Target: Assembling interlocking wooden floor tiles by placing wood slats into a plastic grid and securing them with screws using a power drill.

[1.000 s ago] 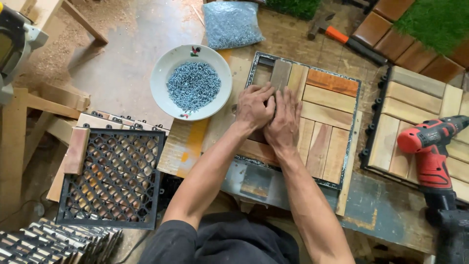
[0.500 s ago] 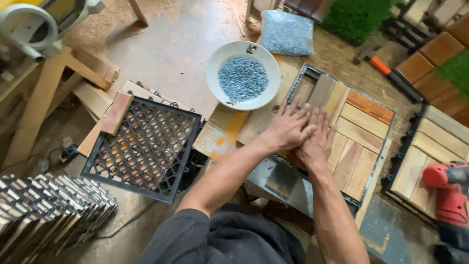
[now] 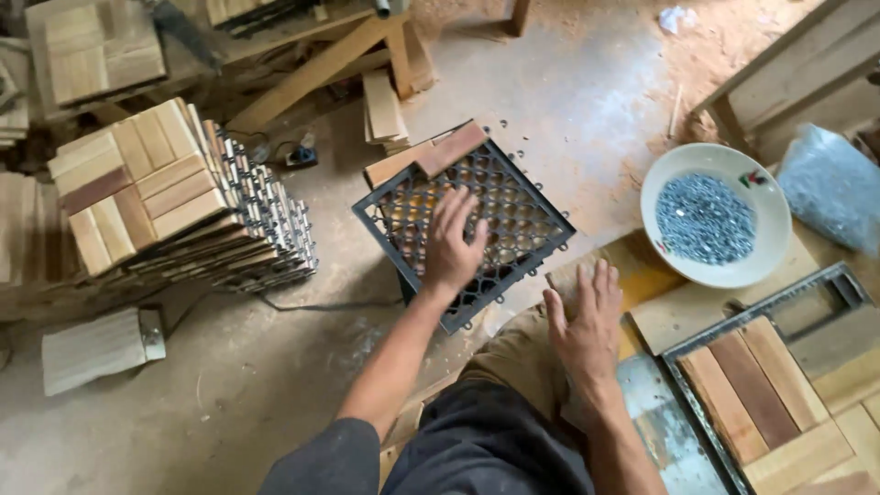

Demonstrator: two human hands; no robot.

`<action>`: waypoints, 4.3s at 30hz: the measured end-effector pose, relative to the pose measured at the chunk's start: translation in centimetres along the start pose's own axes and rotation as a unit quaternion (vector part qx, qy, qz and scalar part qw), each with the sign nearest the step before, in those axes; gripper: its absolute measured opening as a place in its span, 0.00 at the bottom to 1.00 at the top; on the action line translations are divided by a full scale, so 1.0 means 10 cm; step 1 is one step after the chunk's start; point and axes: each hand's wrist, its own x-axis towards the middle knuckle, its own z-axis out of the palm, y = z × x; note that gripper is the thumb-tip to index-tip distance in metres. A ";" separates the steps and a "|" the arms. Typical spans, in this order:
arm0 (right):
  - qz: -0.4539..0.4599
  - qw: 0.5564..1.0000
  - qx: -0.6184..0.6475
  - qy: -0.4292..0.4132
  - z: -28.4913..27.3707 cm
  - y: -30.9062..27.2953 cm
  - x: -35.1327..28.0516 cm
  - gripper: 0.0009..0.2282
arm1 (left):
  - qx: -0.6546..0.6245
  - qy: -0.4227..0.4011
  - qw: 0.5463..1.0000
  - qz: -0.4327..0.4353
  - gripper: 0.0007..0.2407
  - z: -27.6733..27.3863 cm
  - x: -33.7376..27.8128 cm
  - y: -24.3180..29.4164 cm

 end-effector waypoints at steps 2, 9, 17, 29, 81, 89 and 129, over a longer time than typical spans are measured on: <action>-0.031 0.999 0.021 -0.019 0.18 -0.22 0.12 0.30 | 0.076 -0.011 0.996 -0.050 0.20 0.01 0.25 -0.53; -0.058 0.986 0.097 -0.121 0.14 -0.54 0.36 0.28 | 0.217 -0.160 0.957 -0.105 0.22 0.30 0.57 -1.38; -0.086 0.989 0.119 0.020 -0.11 -0.35 0.40 0.27 | -0.092 0.000 0.987 -0.130 0.10 -0.09 0.47 -0.52; 0.003 0.993 0.035 0.109 -0.88 0.26 -0.23 0.28 | -0.377 -0.240 0.860 -0.247 0.11 0.21 0.43 1.86; 0.331 0.935 -0.105 0.067 -0.79 2.13 -0.14 0.20 | -0.103 -0.571 0.814 0.031 0.09 2.98 0.08 3.46; 0.308 0.935 -0.117 0.132 -0.84 2.03 -0.04 0.16 | -0.064 -0.579 0.809 0.079 0.09 3.26 0.06 3.34; 0.476 0.844 -0.174 0.178 -1.87 3.02 -1.86 0.16 | -0.118 -0.462 0.733 0.485 0.30 2.13 -0.69 3.60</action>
